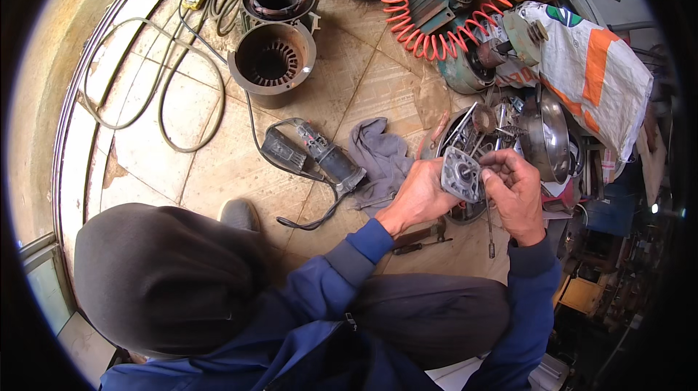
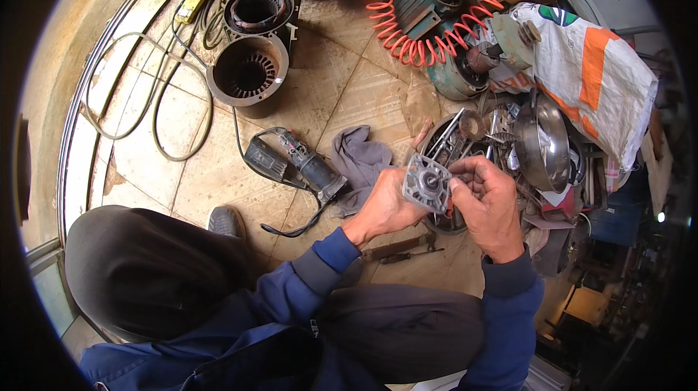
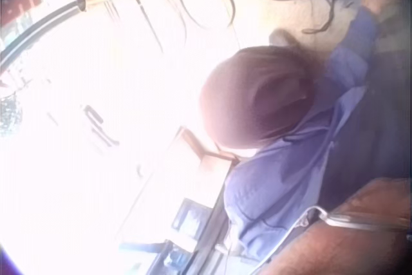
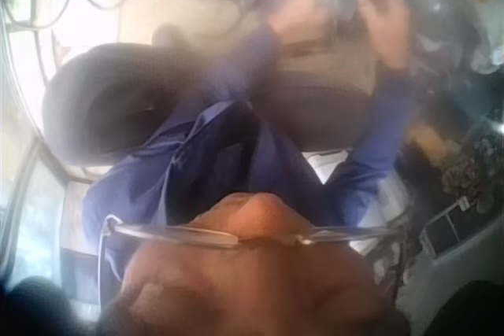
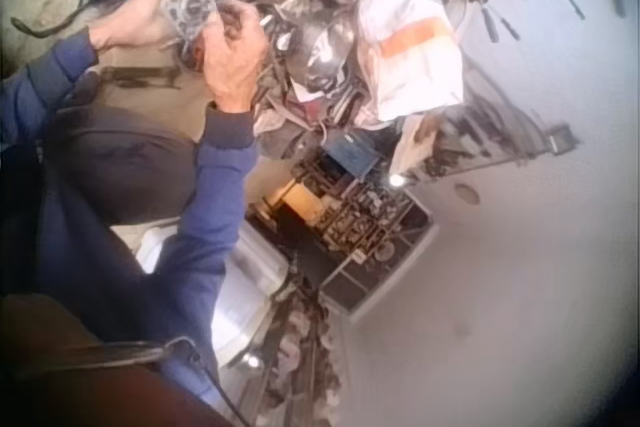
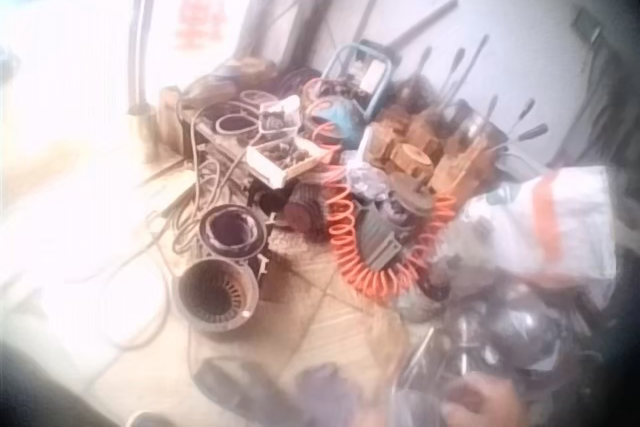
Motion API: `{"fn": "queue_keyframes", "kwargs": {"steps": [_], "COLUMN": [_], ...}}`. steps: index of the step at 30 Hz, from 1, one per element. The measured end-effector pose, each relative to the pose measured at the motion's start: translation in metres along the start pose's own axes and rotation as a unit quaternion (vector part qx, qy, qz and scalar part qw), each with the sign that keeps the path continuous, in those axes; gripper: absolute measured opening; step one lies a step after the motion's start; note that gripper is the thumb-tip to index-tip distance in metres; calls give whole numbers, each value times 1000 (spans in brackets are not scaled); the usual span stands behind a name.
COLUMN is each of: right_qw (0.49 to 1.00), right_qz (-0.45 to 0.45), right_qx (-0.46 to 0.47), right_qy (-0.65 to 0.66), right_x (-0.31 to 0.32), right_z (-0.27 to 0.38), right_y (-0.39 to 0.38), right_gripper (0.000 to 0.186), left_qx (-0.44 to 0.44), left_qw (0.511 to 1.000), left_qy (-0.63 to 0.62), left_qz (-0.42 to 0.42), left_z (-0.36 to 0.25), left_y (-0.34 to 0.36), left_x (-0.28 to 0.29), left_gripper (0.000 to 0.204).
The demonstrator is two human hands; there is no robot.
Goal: The person is sitting on the floor in a workshop, disassembling and inspecting a mechanical part. They use a screwdriver to remove screws and separate components, then examine the internal parts.
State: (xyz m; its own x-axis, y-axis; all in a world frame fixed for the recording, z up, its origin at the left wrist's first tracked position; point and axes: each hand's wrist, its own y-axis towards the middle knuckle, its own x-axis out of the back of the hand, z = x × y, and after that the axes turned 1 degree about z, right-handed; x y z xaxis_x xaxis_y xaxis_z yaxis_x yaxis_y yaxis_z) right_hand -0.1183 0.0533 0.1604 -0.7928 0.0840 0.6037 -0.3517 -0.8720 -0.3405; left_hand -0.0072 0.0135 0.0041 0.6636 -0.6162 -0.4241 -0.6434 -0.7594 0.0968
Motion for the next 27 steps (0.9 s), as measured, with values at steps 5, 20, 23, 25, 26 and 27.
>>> {"fn": "queue_keyframes", "kwargs": {"steps": [5, 20, 23, 25, 26, 27], "right_qw": [999, 995, 988, 981, 982, 976], "right_qz": [-46, -20, -1, 8, 6, -3], "right_qx": [18, 67, 97, 124, 114, 148], "right_qy": [-8, -69, -120, -146, -152, -161], "right_x": [0, -3, -6, -11, -11, -10], "right_z": [-15, -25, -17, -16, -18, -19], "right_y": [3, 9, 11, 13, 12, 11], "right_gripper": [15, 21, 23, 26, 27, 27], "left_qx": [147, 238, 257, 276, 267, 255], "left_qw": [964, 888, 885, 898, 903, 910], "left_qy": [-222, -393, -389, -342, -334, -324], "left_qz": [-19, -20, -15, -20, -27, -35], "left_z": [9, -17, -28, -30, -24, -14], "left_y": [7, 14, 11, 8, 9, 7], "left_x": [13, 16, 16, 25, 23, 18], "left_gripper": [20, 29, 36, 36, 33, 31]}}
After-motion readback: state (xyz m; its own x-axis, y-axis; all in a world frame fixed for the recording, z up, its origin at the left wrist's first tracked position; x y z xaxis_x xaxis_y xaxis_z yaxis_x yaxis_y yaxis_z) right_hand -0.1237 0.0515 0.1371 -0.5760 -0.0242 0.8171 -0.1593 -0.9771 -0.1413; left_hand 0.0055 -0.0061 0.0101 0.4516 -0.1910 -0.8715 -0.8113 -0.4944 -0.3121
